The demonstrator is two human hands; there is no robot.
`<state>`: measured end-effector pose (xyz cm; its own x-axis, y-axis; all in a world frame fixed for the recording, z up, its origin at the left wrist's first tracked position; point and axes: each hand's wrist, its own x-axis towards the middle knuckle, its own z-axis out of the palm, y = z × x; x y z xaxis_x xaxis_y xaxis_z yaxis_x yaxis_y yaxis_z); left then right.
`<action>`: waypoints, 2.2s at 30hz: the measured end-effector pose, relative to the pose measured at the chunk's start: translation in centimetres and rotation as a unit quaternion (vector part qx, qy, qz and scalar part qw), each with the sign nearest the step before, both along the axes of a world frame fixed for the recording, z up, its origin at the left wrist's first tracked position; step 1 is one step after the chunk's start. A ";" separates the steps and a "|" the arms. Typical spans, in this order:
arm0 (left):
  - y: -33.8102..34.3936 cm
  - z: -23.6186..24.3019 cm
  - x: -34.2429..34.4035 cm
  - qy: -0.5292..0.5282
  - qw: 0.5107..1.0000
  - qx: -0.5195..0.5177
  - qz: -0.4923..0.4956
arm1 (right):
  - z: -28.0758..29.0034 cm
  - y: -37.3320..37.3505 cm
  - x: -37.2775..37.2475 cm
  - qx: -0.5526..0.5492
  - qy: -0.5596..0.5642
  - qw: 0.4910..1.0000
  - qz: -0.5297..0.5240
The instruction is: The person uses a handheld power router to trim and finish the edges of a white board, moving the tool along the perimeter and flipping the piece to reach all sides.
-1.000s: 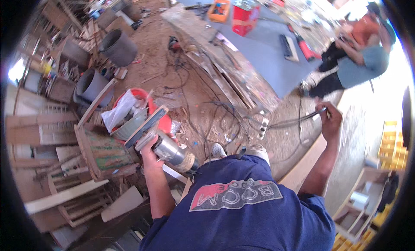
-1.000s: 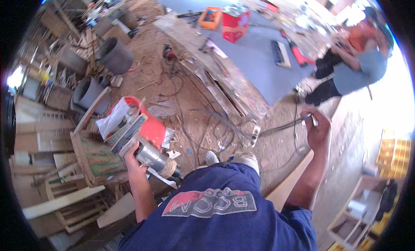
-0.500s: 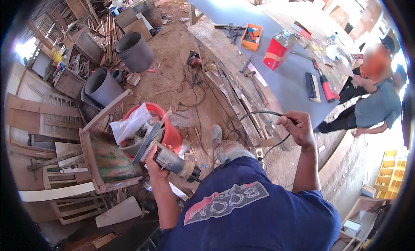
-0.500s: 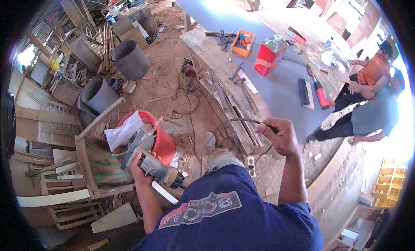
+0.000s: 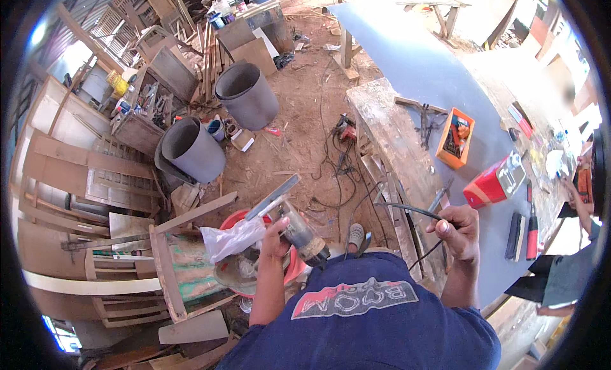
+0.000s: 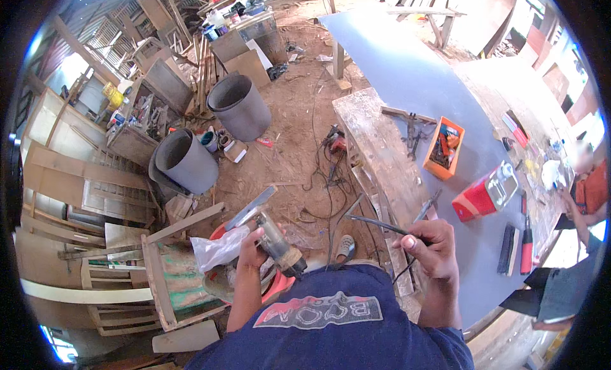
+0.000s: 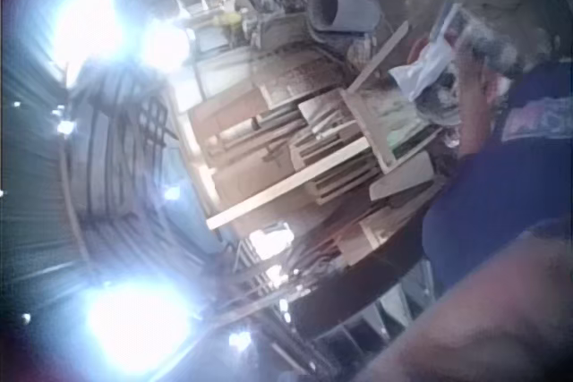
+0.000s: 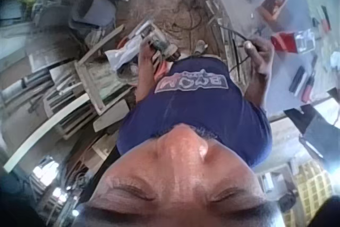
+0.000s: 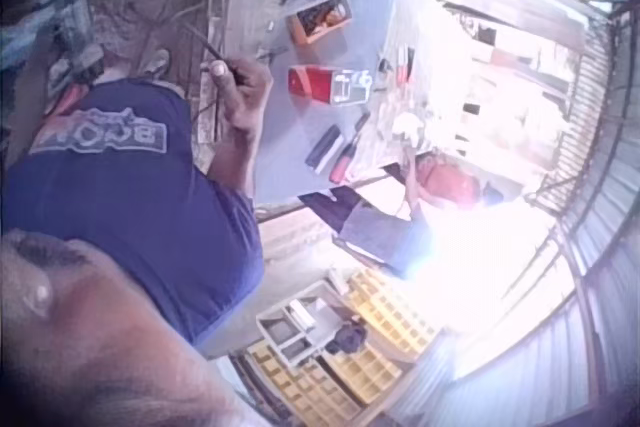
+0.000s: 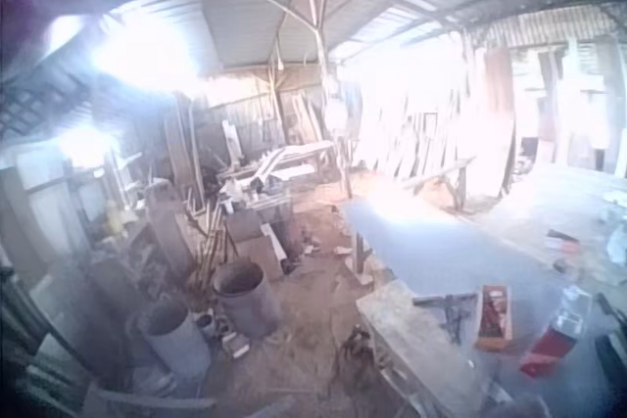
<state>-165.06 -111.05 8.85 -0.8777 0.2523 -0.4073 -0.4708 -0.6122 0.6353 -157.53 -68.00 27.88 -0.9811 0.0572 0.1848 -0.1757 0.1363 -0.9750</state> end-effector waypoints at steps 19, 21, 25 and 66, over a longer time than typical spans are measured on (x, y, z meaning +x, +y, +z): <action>-5.3 -2.3 -45.3 0.043 0.998 0.038 0.006 | 2.4 -6.4 -42.5 0.032 0.050 0.998 0.004; -7.5 -1.5 -51.8 0.030 0.999 0.014 -0.001 | 3.9 -8.7 -48.7 0.024 0.050 0.998 0.009; -10.7 1.5 -62.9 0.031 0.998 0.019 -0.043 | 5.8 -12.8 -59.4 -0.045 0.081 0.993 -0.074; -8.9 5.0 -161.2 0.085 0.995 0.045 -0.032 | 4.9 -17.3 -158.3 -0.090 0.164 0.966 -0.179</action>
